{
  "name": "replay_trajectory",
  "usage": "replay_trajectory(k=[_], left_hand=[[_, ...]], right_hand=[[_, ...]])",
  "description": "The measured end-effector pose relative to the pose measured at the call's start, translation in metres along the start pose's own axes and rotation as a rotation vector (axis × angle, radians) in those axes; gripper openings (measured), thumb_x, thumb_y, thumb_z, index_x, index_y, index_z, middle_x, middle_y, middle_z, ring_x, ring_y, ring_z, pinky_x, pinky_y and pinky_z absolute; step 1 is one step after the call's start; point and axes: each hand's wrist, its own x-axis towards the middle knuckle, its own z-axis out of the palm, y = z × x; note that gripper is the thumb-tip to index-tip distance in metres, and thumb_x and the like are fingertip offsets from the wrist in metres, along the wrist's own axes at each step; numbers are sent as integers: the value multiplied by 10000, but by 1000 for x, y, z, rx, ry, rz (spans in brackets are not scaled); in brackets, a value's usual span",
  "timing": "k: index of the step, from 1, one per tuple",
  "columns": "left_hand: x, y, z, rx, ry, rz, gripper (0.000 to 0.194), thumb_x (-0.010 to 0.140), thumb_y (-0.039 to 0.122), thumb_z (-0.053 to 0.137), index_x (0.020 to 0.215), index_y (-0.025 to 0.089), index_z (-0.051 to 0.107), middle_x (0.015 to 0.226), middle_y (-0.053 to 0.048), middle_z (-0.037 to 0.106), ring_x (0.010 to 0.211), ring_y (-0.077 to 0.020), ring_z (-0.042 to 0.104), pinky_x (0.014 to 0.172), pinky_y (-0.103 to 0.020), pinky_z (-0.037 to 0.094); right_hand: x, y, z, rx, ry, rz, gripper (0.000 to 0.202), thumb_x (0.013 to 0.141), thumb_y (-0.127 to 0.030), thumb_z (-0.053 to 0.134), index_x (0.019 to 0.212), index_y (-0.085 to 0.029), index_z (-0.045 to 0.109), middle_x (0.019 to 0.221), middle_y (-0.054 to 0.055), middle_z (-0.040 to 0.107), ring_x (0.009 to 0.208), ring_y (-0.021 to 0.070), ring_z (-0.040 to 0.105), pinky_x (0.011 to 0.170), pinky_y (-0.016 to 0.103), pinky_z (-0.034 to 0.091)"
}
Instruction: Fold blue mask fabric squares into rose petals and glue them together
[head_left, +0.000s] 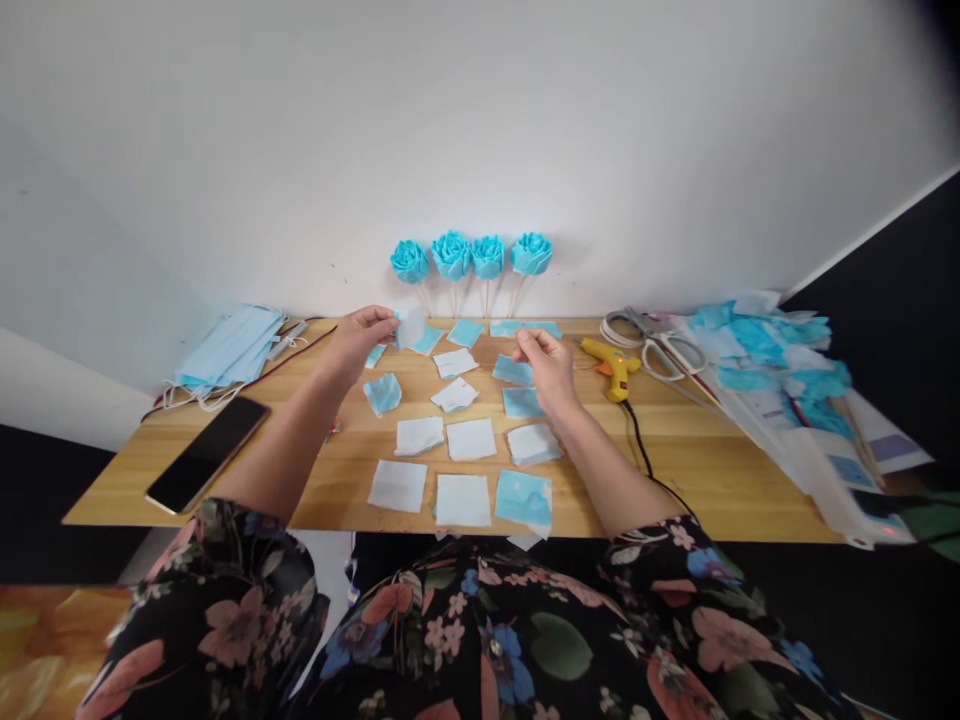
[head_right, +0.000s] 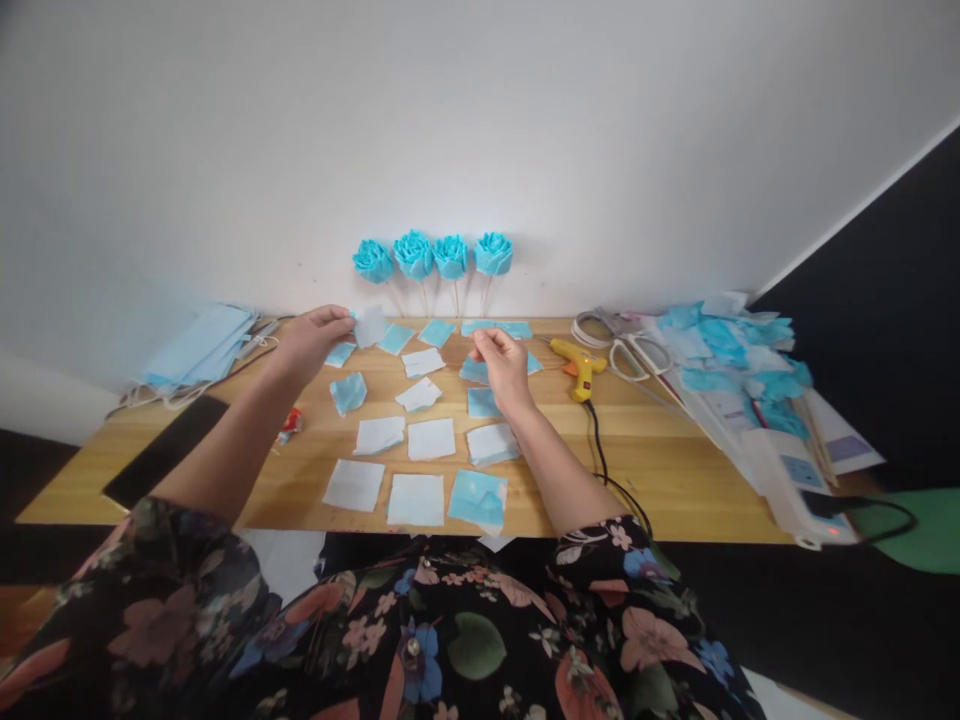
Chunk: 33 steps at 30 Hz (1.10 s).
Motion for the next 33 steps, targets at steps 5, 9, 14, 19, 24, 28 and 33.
replay_trajectory(k=[5,9,14,19,24,28,33], left_hand=[[-24,2,47,-573,-212,-257,273,688,275,807,747,167,564,743,-24,686,714,-147,672,752,-302,548],[-30,-6,75,-700,-199,-310,246,721,238,791,743,172,555,824,-43,720,814,-158,698,794,-292,556],[-32,-11,90,-772,-195,-359,203,744,180,770,744,175,567,784,-20,713,781,-135,693,804,-275,556],[-32,-16,93,-736,-264,-340,184,791,300,746,822,166,624,850,-55,736,809,-158,703,786,-285,555],[-34,-19,87,-654,-281,-300,415,858,576,613,931,169,648,838,-72,733,768,-177,700,743,-303,553],[-35,-24,85,-595,-288,-221,561,796,669,627,1014,155,667,891,-85,735,790,-190,691,720,-300,547],[-39,-26,87,-395,-265,-102,578,745,630,701,1055,141,689,975,-87,717,874,-216,665,701,-298,535]], right_hand=[[-9,-2,4,38,-353,77,514,820,-633,646,1160,-253,708,1084,58,743,1036,211,670,889,348,533],[-14,1,9,72,-546,135,681,809,-702,618,1333,-267,611,1323,73,661,1199,242,615,958,374,530],[-14,4,13,79,-480,153,534,752,-649,708,1067,-217,697,1027,39,731,935,186,657,873,327,529],[-11,2,10,10,-305,137,367,698,-525,763,824,-198,653,751,-23,661,719,137,593,749,280,481],[-10,-2,7,-6,-321,110,283,745,-455,709,876,-213,643,770,-26,654,716,136,590,707,263,459],[-9,-4,5,-112,-338,25,236,781,-431,663,831,-203,627,711,-35,600,668,129,545,672,258,435],[-10,-6,4,-244,-370,-78,213,823,-363,604,933,-191,664,732,-26,585,710,137,565,717,268,444]])
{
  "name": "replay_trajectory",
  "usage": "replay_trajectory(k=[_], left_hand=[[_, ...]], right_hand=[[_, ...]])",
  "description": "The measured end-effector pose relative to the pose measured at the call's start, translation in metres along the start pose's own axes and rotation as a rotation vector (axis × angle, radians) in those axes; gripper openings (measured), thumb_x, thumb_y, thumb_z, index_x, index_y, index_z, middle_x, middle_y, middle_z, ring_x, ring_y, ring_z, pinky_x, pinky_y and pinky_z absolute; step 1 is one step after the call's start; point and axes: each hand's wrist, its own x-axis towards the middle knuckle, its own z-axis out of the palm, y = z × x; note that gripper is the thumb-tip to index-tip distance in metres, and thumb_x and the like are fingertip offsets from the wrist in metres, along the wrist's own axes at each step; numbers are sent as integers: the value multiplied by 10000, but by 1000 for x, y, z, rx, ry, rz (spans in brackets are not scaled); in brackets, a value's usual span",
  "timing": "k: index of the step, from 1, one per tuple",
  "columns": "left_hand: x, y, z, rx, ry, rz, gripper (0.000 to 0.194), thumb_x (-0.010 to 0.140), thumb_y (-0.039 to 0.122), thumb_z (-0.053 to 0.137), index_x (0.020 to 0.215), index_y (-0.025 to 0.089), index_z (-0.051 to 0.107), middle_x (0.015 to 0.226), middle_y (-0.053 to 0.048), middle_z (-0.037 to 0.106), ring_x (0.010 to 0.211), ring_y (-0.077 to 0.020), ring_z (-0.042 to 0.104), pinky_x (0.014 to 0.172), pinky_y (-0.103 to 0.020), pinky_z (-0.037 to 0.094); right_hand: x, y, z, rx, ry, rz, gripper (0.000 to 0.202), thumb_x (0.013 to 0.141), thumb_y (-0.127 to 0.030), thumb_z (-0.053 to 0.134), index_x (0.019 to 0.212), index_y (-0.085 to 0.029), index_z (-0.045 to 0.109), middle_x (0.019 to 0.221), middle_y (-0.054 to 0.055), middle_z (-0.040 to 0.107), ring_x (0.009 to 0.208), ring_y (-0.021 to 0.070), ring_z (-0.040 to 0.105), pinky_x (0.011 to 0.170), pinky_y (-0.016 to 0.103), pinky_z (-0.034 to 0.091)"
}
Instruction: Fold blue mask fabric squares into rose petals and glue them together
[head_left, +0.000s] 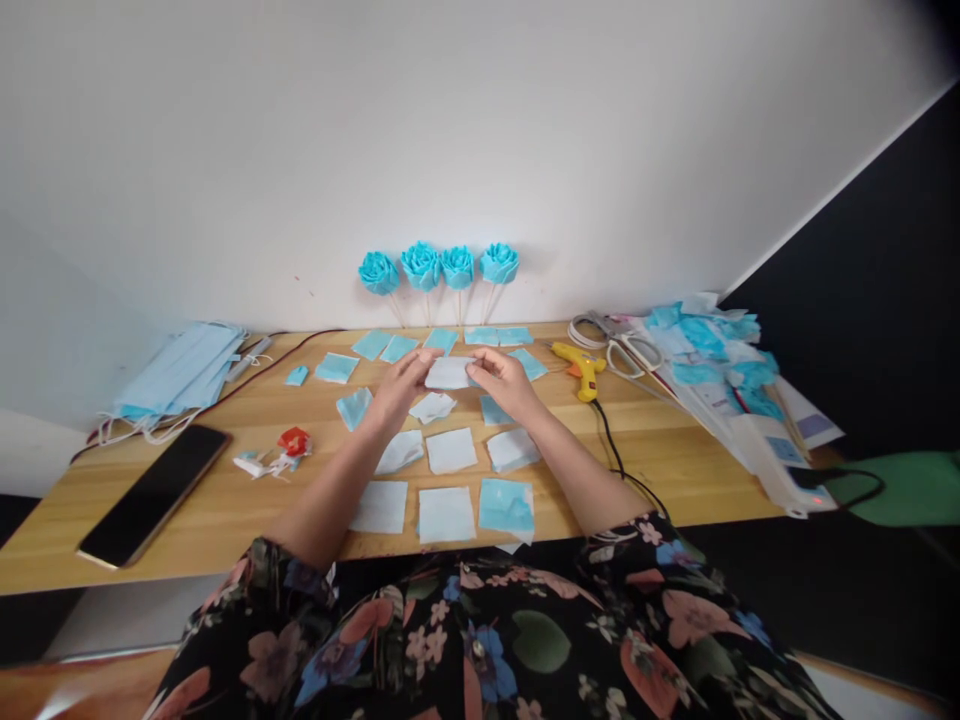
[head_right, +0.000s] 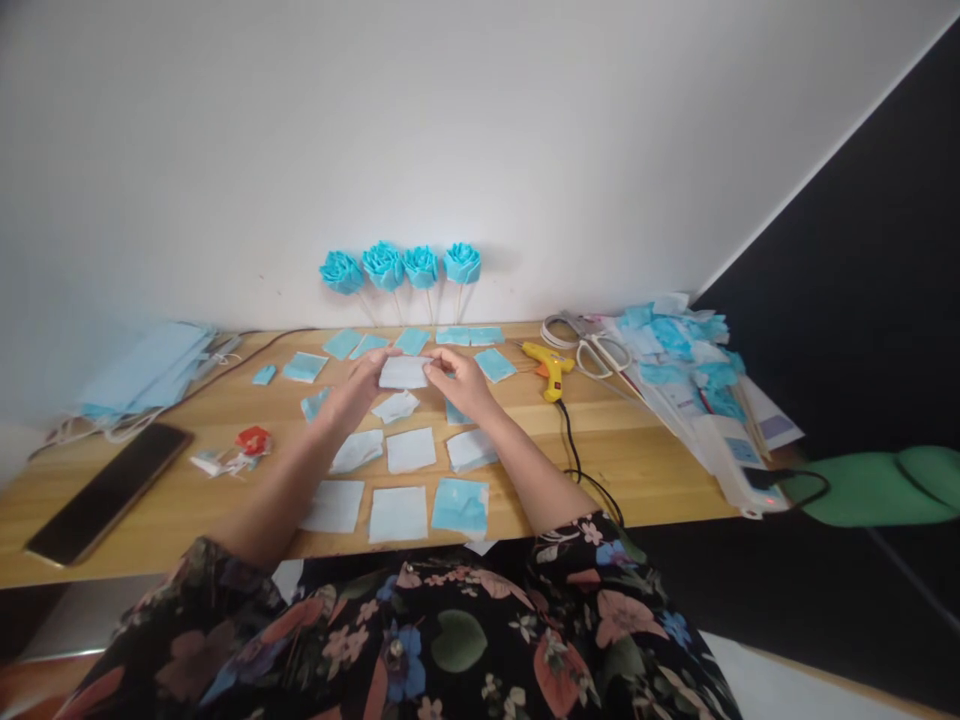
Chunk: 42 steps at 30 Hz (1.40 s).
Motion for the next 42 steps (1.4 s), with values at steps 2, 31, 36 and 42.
replay_trajectory(k=[2,31,36,42], left_hand=[[-2,1,2,94,8,13,536,709,563,763,1033,140,703,981,-77,709,875,-212,649,686,-292,536],[5,-3,0,24,183,93,571,646,346,800,1149,143,624,859,-34,717,607,-136,661,569,-255,501],[4,-7,1,28,148,62,573,651,355,805,1155,143,631,871,-45,725,646,-155,673,591,-269,512],[2,-8,3,54,97,49,568,671,374,808,1160,136,647,866,-47,729,632,-150,673,601,-269,514]], right_hand=[[-1,-2,0,-56,-5,-23,246,829,-331,596,1017,-192,672,731,-27,576,714,140,570,730,275,448],[-2,3,3,-179,17,-212,255,861,-220,576,1079,-246,705,1074,31,743,931,177,684,895,336,525],[-2,5,2,-228,15,-246,234,859,-208,603,1050,-252,733,1026,31,724,893,175,650,862,332,518],[-1,7,2,-223,28,-240,137,852,-237,643,944,-232,745,911,25,717,862,174,648,821,317,518]])
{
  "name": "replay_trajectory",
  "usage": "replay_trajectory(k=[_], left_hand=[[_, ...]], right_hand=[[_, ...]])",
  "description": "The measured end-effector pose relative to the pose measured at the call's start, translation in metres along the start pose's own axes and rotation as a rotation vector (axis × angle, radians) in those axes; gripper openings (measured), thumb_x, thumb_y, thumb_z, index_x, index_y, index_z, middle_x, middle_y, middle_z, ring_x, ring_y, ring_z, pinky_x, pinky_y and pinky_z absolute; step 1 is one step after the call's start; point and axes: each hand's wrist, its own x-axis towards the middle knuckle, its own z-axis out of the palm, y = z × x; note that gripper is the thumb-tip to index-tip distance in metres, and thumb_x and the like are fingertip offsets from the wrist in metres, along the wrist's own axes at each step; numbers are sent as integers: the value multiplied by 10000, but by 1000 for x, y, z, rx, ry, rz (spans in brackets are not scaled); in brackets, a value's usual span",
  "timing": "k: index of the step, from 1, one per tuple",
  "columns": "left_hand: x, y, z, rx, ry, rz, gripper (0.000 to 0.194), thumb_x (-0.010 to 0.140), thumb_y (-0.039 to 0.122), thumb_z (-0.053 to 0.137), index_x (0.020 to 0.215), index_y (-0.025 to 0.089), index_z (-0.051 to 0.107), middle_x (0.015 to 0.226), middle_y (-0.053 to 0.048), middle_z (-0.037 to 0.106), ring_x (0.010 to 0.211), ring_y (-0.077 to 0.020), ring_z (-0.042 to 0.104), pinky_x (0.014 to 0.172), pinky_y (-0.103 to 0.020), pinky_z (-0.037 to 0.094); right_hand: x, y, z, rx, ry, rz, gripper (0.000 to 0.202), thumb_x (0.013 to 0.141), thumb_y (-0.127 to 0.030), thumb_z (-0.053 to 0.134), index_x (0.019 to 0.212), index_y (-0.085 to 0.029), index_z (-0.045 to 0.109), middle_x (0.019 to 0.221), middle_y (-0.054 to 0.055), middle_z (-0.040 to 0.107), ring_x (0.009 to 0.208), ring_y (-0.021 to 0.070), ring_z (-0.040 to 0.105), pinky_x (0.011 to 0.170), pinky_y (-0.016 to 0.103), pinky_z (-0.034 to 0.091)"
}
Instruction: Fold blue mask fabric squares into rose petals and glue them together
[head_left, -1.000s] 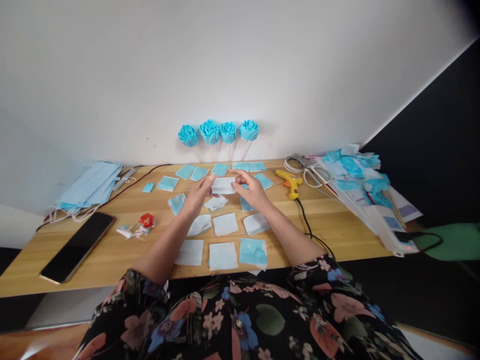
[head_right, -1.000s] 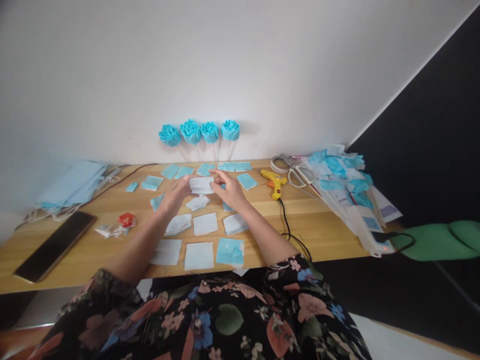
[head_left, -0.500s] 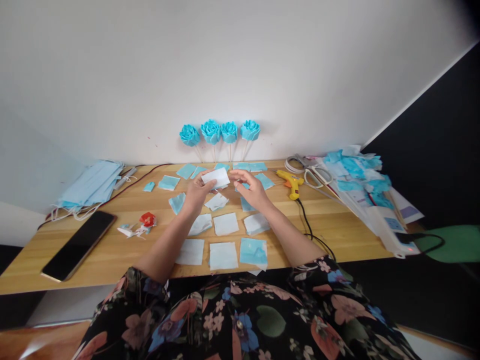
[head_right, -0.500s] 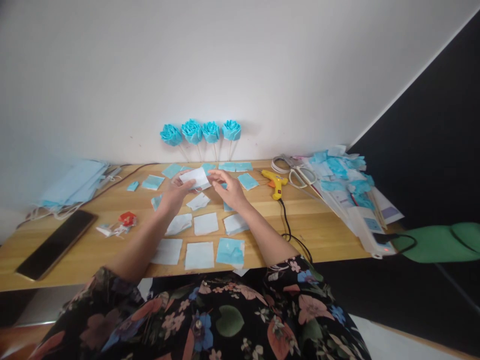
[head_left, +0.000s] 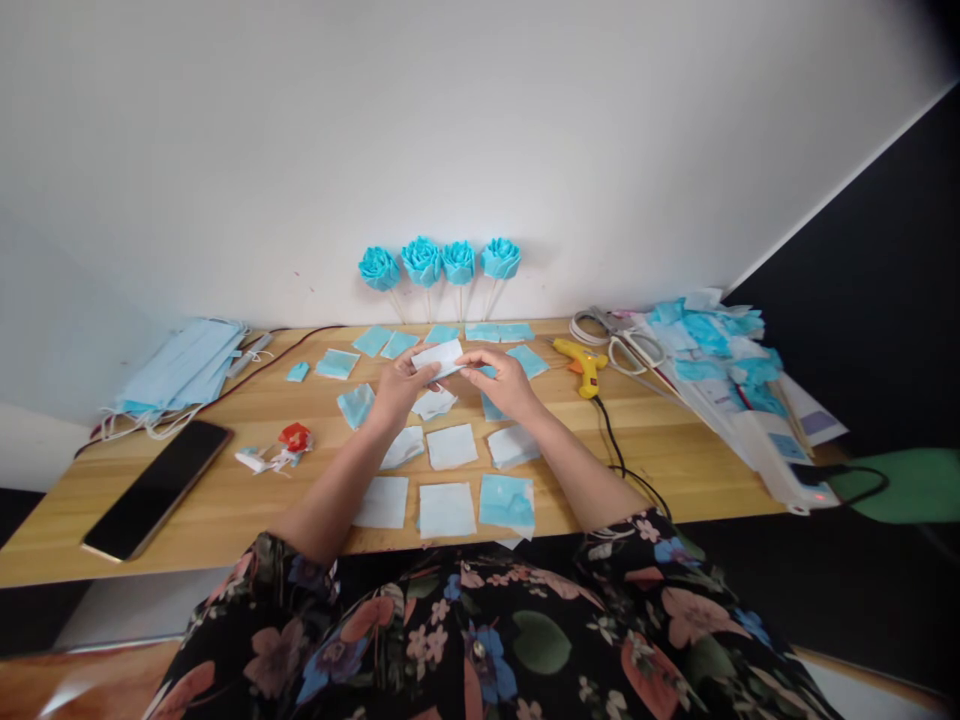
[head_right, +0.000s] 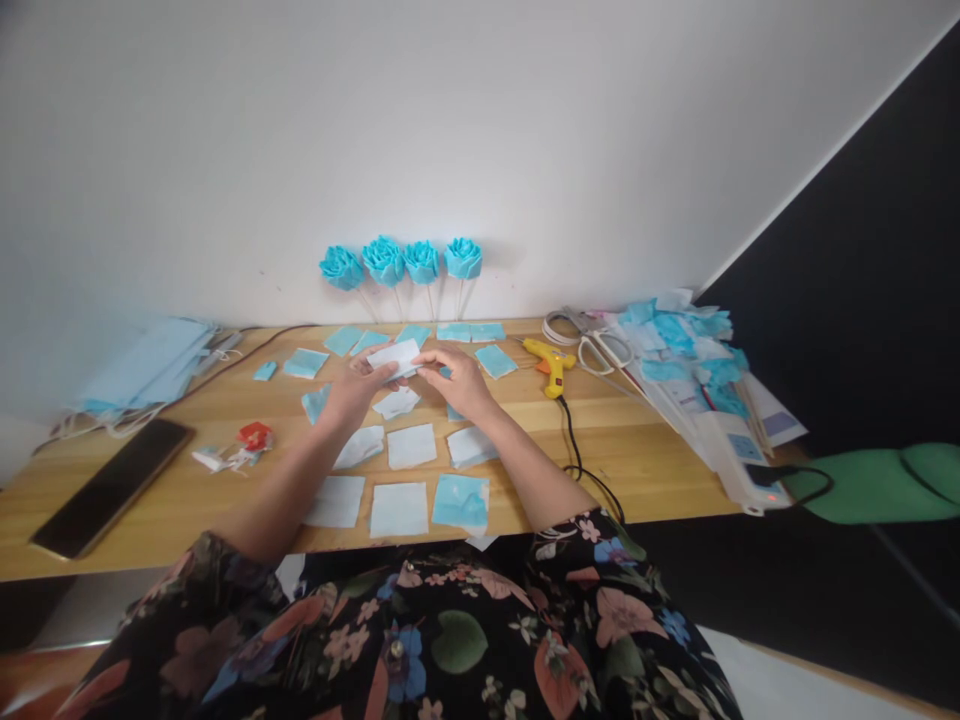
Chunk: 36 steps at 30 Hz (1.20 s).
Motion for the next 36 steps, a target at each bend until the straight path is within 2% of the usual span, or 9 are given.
replay_trajectory(k=[7,15,20,23,27,30,33,36], left_hand=[[-2,1,1,7,-9,8,553,678,389,812,1145,133,662,851,-39,721,633,-146,671,603,-267,511],[-4,4,3,26,-52,-4,617,749,506,742,1226,135,620,950,-76,733,702,-162,678,645,-284,538],[-5,5,3,150,-23,22,688,676,362,822,1300,163,610,805,-40,709,704,-187,661,659,-290,537],[-6,6,4,173,2,30,680,672,298,808,1310,173,607,732,-12,675,664,-177,638,649,-288,530],[-7,10,5,201,6,27,643,703,270,756,1312,148,593,668,15,642,616,-151,605,660,-277,508],[-6,9,6,217,9,30,637,709,268,741,1314,132,591,654,16,627,600,-146,589,644,-269,488],[-5,6,5,230,5,59,599,696,257,742,1276,168,623,798,-11,667,592,-129,566,602,-259,460],[-4,3,4,268,3,99,550,681,220,740,1224,199,658,896,-22,678,598,-114,540,580,-244,426]], right_hand=[[0,-4,0,64,11,101,135,864,-329,645,883,-224,729,908,21,740,848,174,670,823,321,530],[1,-4,1,115,64,172,149,832,-352,637,842,-208,676,842,13,713,780,156,652,775,299,527],[2,-2,2,154,85,171,147,827,-345,628,821,-201,656,817,7,680,776,145,632,761,285,522],[2,-1,3,158,78,174,156,830,-357,632,831,-202,653,834,11,686,796,148,639,761,285,528],[1,-1,3,173,56,193,223,821,-377,653,971,-212,652,898,19,707,848,163,658,776,297,538],[2,-2,1,207,17,212,408,818,-388,665,1187,-222,610,962,27,720,902,176,671,820,314,535],[2,-4,0,231,-42,206,544,813,-368,668,1323,-223,547,1026,39,725,966,191,673,861,327,524],[2,-3,0,201,-82,195,555,816,-306,639,1355,-218,539,951,21,716,893,184,669,852,338,524]])
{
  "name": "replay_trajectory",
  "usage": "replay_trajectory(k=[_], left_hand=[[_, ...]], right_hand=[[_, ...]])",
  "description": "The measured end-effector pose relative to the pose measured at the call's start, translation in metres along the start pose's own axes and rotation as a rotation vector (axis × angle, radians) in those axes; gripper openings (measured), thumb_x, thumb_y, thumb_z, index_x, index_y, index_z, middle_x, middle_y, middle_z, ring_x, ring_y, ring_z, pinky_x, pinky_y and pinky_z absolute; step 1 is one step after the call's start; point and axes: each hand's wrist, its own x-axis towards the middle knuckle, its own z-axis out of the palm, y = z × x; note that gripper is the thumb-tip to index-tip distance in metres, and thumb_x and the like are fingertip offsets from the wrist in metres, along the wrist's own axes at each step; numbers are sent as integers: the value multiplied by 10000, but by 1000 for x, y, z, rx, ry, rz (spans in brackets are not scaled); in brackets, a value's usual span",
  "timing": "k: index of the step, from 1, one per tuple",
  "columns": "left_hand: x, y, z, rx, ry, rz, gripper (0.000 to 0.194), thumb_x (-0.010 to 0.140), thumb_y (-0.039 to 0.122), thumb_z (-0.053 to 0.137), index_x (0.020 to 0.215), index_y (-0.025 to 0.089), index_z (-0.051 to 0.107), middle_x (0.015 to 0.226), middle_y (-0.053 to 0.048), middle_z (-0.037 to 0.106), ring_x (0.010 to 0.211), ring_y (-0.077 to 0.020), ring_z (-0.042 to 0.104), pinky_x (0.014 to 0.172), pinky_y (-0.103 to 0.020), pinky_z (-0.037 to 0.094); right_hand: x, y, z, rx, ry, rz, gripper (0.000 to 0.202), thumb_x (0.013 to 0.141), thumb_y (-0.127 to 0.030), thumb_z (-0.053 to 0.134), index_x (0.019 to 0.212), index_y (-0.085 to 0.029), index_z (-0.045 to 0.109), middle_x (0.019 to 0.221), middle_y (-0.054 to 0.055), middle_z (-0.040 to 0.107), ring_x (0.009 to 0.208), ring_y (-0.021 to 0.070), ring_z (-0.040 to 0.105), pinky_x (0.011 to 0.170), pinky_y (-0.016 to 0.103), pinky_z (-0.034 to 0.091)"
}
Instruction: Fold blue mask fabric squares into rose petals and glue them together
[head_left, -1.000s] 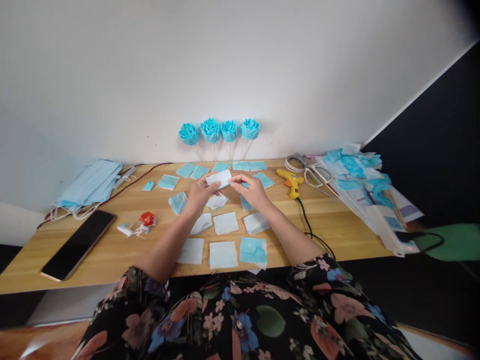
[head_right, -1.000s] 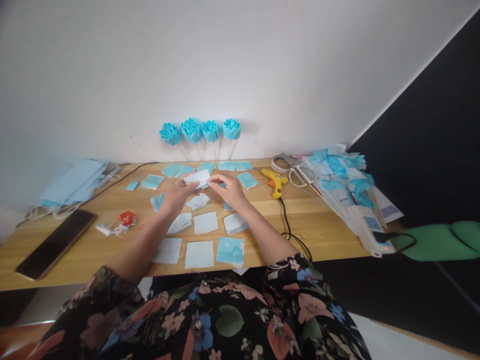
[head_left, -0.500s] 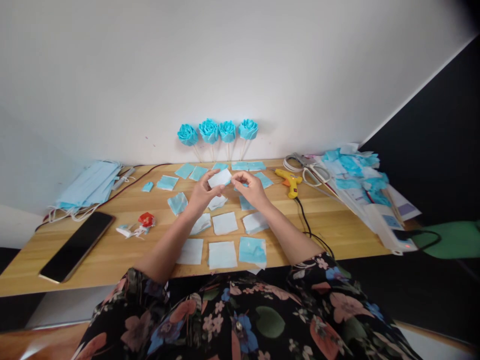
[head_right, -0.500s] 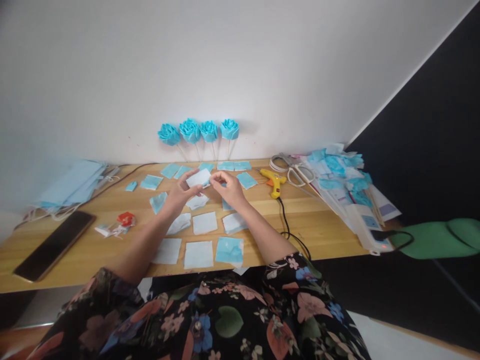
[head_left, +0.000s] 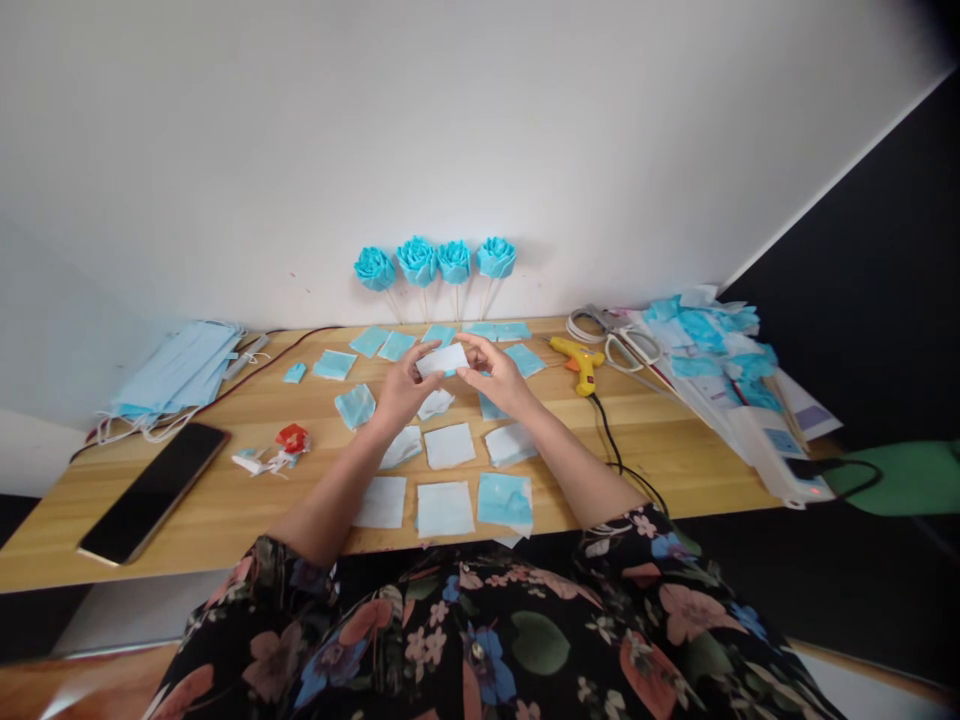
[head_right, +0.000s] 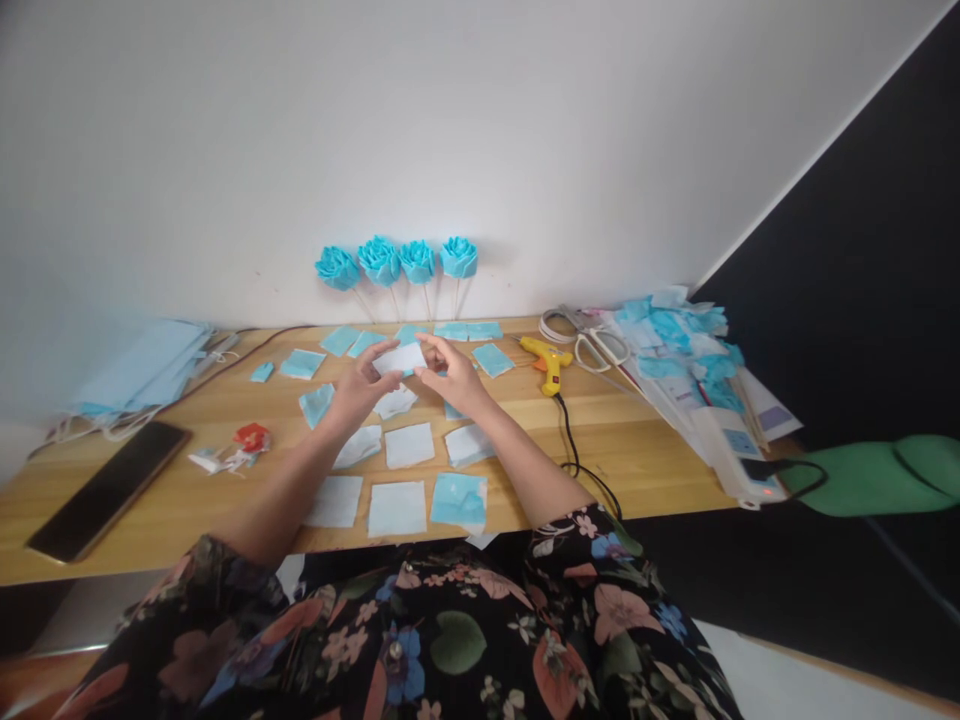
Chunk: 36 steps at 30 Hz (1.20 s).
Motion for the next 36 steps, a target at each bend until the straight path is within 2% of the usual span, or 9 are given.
replay_trajectory(k=[5,10,15,18,22,25,28,32,36], left_hand=[[1,1,-1,-114,-1,26,587,710,264,722,1273,165,590,846,-9,658,682,-125,567,640,-245,449],[0,3,1,-253,22,28,637,730,332,747,1315,174,551,787,18,625,686,-114,560,655,-243,452],[-3,-1,3,-205,-98,-76,336,741,453,748,919,171,712,801,-20,647,711,-135,555,641,-260,434],[-3,-6,2,-91,-51,-122,340,768,500,716,689,170,690,683,-18,633,625,-128,523,638,-280,429],[-1,-7,0,-135,20,-152,365,759,488,726,593,170,661,601,-24,613,589,-128,521,617,-285,424],[1,-2,-2,-299,-9,-180,332,734,447,756,607,162,644,630,-33,622,597,-124,529,595,-279,405],[1,4,-2,-425,-46,-218,296,712,404,776,634,156,635,656,-35,625,607,-124,536,579,-275,387],[-1,7,-2,-463,-78,-250,284,695,373,795,638,146,633,626,-25,599,576,-114,518,557,-273,365],[-2,4,1,-450,-115,-261,303,675,382,807,618,141,633,579,-22,579,559,-113,510,549,-269,362]], right_hand=[[-1,3,3,-67,-26,23,556,793,-261,615,1346,-207,576,861,8,683,762,168,627,802,339,531],[-2,0,5,-71,26,0,539,774,-259,623,1311,-220,605,1108,50,712,832,175,639,822,334,534],[-3,-4,7,-73,95,-19,508,789,-271,623,1297,-246,614,1171,46,703,888,179,656,862,336,536],[-4,-2,9,-73,62,-32,525,784,-268,631,1308,-242,600,1160,52,703,874,181,655,841,337,539],[-6,-1,5,-93,37,-32,523,851,-337,606,1359,-225,555,979,39,715,819,183,649,846,359,539],[-5,-2,-4,-134,59,-136,483,908,-349,543,1379,-246,524,1137,66,700,1017,215,651,952,397,515],[-2,-3,-11,-296,85,-327,493,873,-243,556,1364,-274,521,1324,84,634,1239,257,562,1058,459,455],[-1,-6,-9,-496,92,-519,451,836,-147,564,1265,-286,575,1353,79,616,1300,282,517,1122,530,382],[-2,-6,-4,-542,38,-613,288,861,-125,559,1077,-291,652,1314,54,638,1307,274,504,1098,523,404]])
